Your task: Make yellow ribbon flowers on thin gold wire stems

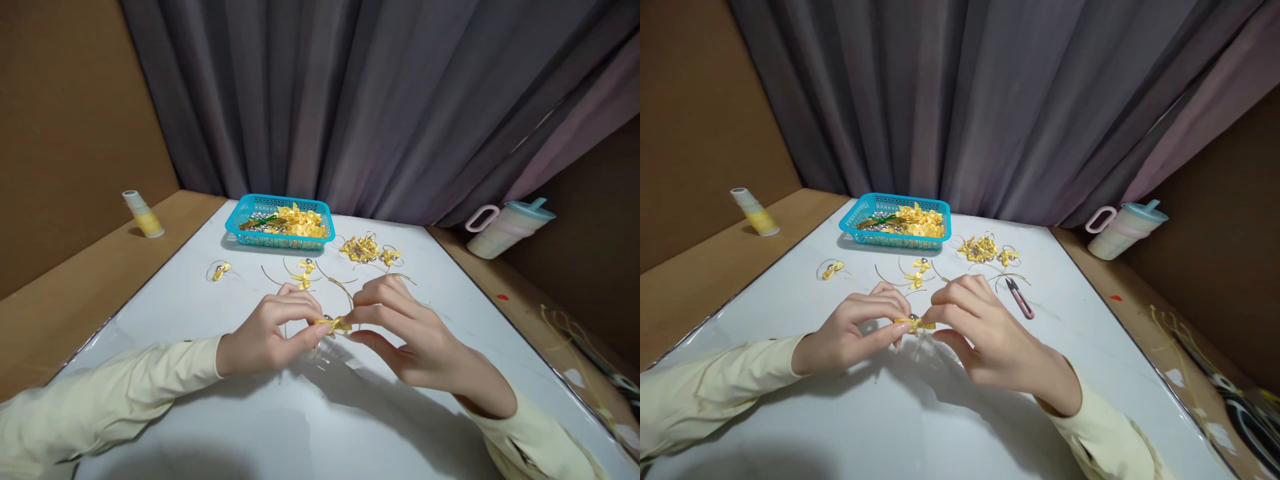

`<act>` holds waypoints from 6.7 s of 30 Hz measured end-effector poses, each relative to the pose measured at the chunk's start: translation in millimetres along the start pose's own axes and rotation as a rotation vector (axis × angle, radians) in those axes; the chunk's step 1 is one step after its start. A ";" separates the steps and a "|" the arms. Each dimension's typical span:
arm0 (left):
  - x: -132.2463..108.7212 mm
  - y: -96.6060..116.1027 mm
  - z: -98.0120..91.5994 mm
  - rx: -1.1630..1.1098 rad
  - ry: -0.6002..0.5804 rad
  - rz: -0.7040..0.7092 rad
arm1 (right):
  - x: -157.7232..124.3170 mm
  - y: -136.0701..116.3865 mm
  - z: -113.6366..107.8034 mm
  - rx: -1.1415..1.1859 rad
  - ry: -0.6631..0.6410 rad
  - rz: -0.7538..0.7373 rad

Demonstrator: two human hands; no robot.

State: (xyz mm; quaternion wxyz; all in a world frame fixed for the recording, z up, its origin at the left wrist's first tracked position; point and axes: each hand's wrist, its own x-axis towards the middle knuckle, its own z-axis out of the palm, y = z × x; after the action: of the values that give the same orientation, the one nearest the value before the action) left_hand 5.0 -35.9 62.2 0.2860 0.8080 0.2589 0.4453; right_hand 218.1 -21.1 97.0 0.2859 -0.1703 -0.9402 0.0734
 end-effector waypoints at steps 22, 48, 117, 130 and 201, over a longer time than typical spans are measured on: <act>1.1 -3.7 1.4 0.112 0.062 0.101 | 2.5 -10.8 -8.9 0.154 -0.093 0.022; -1.5 -3.0 3.7 0.875 0.172 0.509 | 10.2 -20.4 24.2 0.828 0.118 1.022; -1.2 -9.5 2.9 0.637 0.033 0.180 | 8.2 6.0 24.6 0.753 -0.139 1.040; -3.4 -13.4 4.4 0.738 0.028 0.263 | 7.6 7.4 41.9 1.061 0.121 1.159; 9.6 -13.0 -3.7 0.235 -0.094 -0.131 | -1.0 34.5 26.2 0.892 0.364 0.777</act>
State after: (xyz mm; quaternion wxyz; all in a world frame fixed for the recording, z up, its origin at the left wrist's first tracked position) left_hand 4.2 -19.5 60.3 0.2295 0.8374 0.3477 0.3539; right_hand 213.7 9.6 66.7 0.4378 -0.3743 -0.6242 0.5278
